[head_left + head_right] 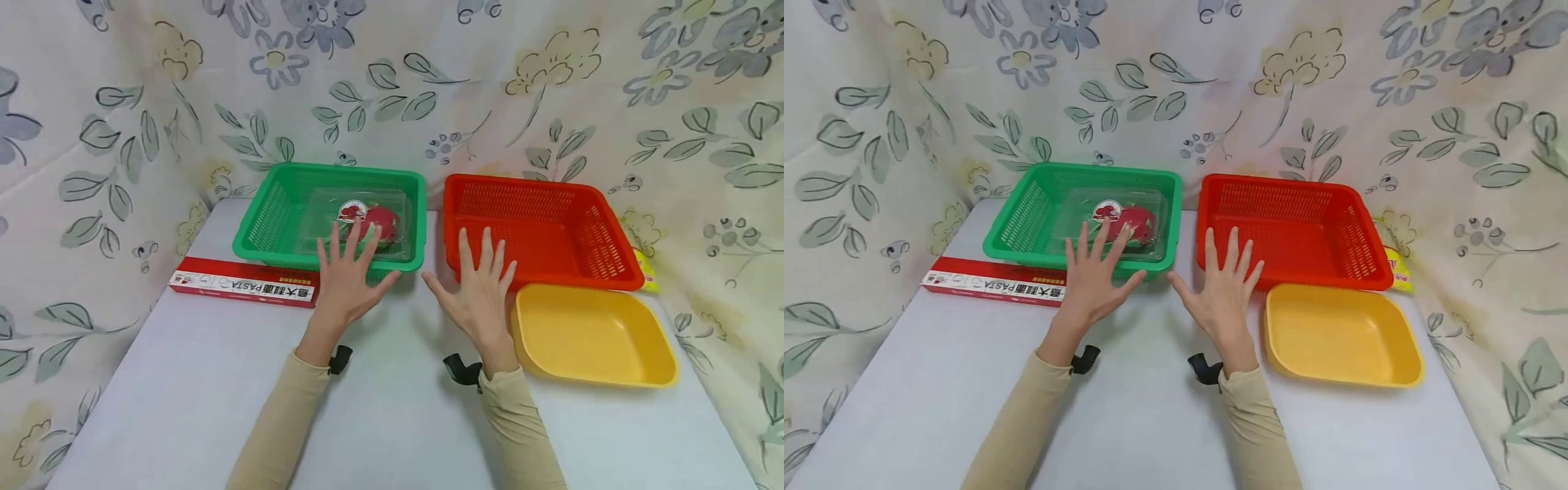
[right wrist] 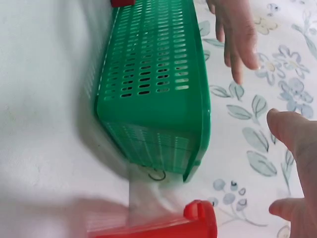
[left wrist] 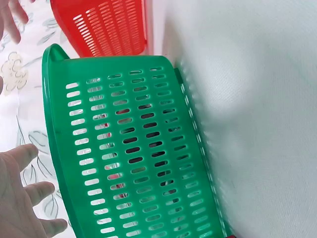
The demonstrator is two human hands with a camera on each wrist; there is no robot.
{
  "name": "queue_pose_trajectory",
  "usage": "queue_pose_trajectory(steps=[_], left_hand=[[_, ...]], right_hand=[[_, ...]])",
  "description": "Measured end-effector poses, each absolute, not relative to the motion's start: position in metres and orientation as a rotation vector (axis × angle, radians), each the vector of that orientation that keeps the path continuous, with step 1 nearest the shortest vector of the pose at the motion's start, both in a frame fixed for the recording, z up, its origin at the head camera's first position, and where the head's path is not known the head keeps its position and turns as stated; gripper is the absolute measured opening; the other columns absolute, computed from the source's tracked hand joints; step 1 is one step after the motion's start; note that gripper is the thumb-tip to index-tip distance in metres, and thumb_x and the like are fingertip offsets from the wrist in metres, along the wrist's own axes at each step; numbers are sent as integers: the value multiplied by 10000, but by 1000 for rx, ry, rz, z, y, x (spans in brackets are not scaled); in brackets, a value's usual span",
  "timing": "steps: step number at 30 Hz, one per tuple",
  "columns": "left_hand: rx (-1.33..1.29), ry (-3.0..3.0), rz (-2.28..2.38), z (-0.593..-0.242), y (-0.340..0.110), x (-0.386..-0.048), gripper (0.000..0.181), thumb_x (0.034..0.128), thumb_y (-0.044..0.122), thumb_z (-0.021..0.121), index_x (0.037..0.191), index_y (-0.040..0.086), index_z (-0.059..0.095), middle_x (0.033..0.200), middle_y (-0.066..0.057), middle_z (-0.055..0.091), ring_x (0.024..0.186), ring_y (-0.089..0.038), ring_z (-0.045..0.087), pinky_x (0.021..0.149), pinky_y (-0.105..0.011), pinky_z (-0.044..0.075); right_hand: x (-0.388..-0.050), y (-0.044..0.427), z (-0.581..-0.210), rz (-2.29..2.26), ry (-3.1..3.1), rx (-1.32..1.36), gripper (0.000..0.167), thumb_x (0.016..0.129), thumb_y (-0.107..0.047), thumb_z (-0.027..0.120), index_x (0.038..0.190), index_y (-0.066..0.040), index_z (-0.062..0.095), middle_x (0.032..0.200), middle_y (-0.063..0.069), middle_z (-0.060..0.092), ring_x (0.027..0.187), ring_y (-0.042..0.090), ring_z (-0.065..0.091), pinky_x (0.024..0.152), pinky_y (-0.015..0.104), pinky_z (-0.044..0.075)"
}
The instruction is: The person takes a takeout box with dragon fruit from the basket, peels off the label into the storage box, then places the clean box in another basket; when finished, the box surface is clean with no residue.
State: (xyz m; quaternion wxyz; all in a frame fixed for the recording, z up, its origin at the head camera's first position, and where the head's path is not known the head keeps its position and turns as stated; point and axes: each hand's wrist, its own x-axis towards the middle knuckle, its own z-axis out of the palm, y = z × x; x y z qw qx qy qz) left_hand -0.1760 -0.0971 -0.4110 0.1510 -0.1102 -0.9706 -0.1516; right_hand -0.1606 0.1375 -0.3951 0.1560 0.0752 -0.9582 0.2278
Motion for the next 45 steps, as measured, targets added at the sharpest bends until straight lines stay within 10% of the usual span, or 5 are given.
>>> queue_pose_trajectory(steps=[45], left_hand=[[110,-2699,-552,-409,-205,-188,869,897,702,450,1593,259,179,1644,-118,96,1473,-443,24,1098,-723,17]], right_hand=[[-164,148,-398,743,-2776,259,880,893,-531,611,1591,-193,195,1640,173,18,1472,453,4,1119,681,-45]])
